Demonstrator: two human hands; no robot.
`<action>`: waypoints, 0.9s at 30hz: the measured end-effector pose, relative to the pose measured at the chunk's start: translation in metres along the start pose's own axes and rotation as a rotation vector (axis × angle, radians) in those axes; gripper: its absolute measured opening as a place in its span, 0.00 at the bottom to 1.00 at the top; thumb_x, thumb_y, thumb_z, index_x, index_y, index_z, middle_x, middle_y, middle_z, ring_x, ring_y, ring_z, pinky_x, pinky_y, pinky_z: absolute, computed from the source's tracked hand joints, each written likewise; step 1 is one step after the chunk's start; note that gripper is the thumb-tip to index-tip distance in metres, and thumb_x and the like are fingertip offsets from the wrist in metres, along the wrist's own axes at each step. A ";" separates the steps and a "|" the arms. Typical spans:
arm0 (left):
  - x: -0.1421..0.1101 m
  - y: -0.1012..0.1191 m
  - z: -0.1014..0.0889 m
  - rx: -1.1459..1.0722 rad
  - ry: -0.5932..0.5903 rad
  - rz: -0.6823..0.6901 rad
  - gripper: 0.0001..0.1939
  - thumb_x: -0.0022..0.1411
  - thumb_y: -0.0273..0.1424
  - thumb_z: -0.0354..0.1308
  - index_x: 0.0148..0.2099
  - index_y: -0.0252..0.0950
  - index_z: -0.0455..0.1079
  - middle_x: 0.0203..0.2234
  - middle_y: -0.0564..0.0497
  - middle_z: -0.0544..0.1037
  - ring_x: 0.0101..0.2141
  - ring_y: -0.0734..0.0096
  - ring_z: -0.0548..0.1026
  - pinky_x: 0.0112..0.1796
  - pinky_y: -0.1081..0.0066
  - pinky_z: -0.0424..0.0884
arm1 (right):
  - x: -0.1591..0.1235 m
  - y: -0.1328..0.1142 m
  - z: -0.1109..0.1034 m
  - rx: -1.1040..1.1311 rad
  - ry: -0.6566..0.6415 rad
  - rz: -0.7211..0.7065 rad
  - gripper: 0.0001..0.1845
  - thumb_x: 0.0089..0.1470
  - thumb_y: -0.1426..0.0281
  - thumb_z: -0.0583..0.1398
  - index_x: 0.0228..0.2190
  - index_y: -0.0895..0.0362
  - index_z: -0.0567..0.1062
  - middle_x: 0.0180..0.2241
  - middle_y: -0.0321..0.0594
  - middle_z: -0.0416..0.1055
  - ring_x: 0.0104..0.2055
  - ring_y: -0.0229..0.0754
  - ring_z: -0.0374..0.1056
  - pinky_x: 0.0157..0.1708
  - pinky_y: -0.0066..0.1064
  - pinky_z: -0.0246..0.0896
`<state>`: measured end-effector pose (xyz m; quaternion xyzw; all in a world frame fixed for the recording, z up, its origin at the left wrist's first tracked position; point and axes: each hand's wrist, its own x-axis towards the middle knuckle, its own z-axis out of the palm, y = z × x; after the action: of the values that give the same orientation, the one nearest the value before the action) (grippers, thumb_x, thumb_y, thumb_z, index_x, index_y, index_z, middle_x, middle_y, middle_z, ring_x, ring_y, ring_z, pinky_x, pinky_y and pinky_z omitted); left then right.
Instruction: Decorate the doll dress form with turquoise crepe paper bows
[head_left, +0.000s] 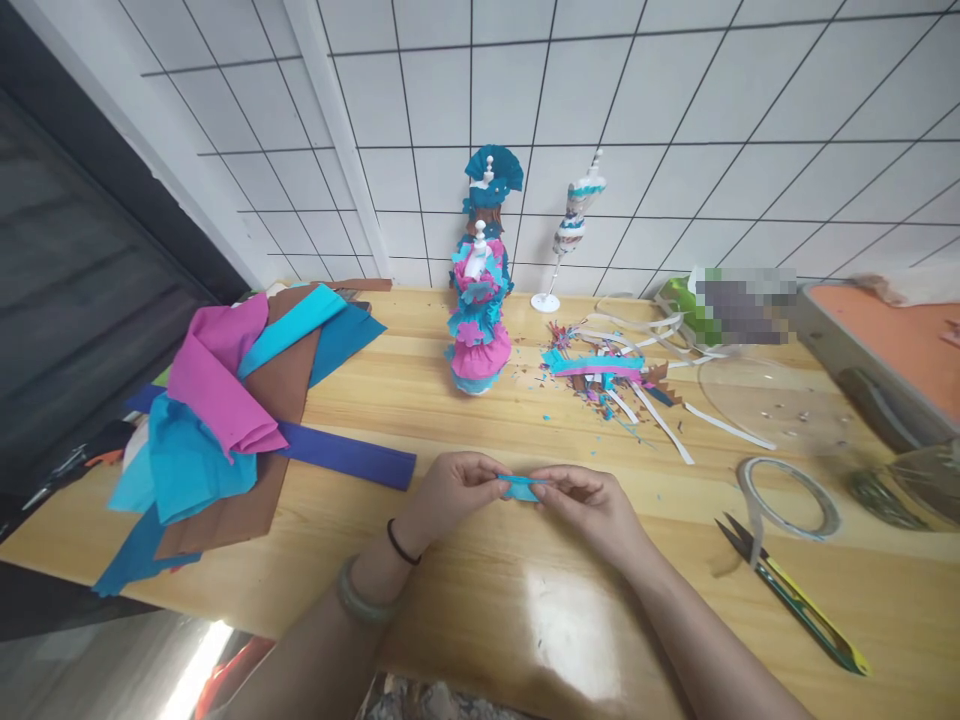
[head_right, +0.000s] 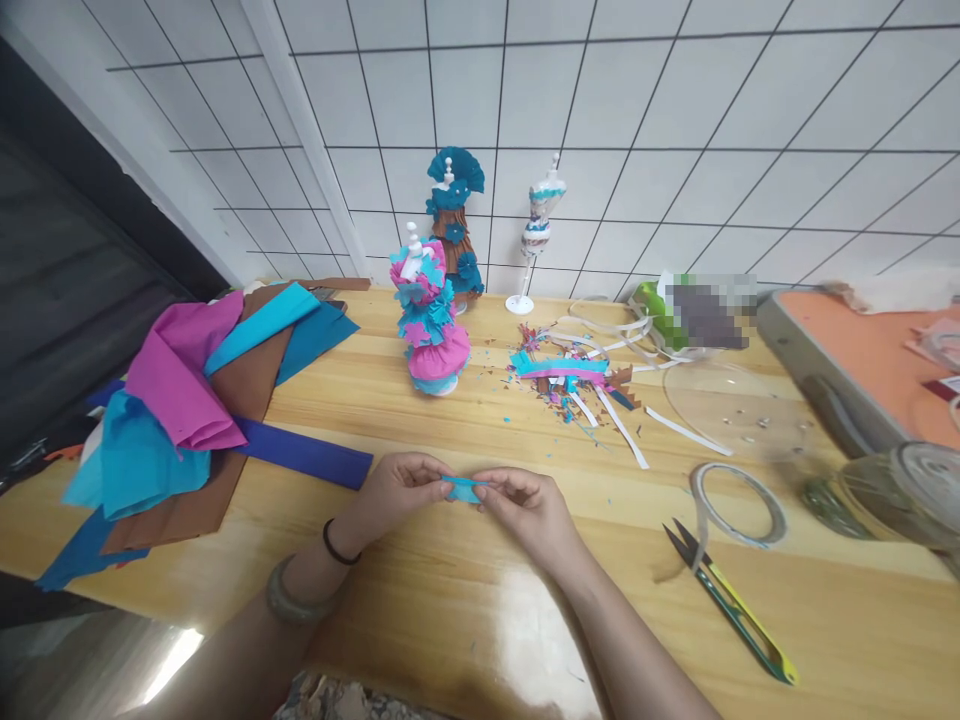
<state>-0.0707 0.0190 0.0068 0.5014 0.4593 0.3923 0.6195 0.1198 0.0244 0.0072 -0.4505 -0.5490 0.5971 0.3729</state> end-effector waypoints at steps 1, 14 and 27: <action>0.000 0.002 0.000 -0.008 0.006 -0.003 0.11 0.47 0.33 0.62 0.33 0.32 0.71 0.25 0.50 0.78 0.28 0.71 0.75 0.33 0.71 0.70 | 0.000 -0.001 0.000 0.002 0.005 0.004 0.12 0.42 0.62 0.64 0.29 0.57 0.77 0.23 0.39 0.75 0.25 0.37 0.69 0.27 0.28 0.65; 0.000 0.002 0.000 -0.072 0.018 0.003 0.08 0.48 0.30 0.60 0.33 0.32 0.71 0.25 0.50 0.77 0.27 0.72 0.75 0.32 0.72 0.70 | 0.001 -0.006 -0.004 -0.001 -0.016 0.034 0.14 0.41 0.59 0.63 0.28 0.56 0.78 0.23 0.39 0.76 0.26 0.38 0.70 0.28 0.29 0.64; -0.003 0.010 -0.002 -0.024 -0.020 0.027 0.09 0.53 0.33 0.56 0.32 0.31 0.71 0.22 0.51 0.75 0.25 0.73 0.73 0.31 0.72 0.68 | -0.001 -0.006 -0.004 -0.016 -0.063 0.033 0.09 0.45 0.64 0.62 0.27 0.56 0.78 0.25 0.37 0.75 0.28 0.36 0.68 0.31 0.26 0.62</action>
<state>-0.0739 0.0187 0.0174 0.5041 0.4414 0.4010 0.6248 0.1232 0.0251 0.0131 -0.4435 -0.5579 0.6124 0.3420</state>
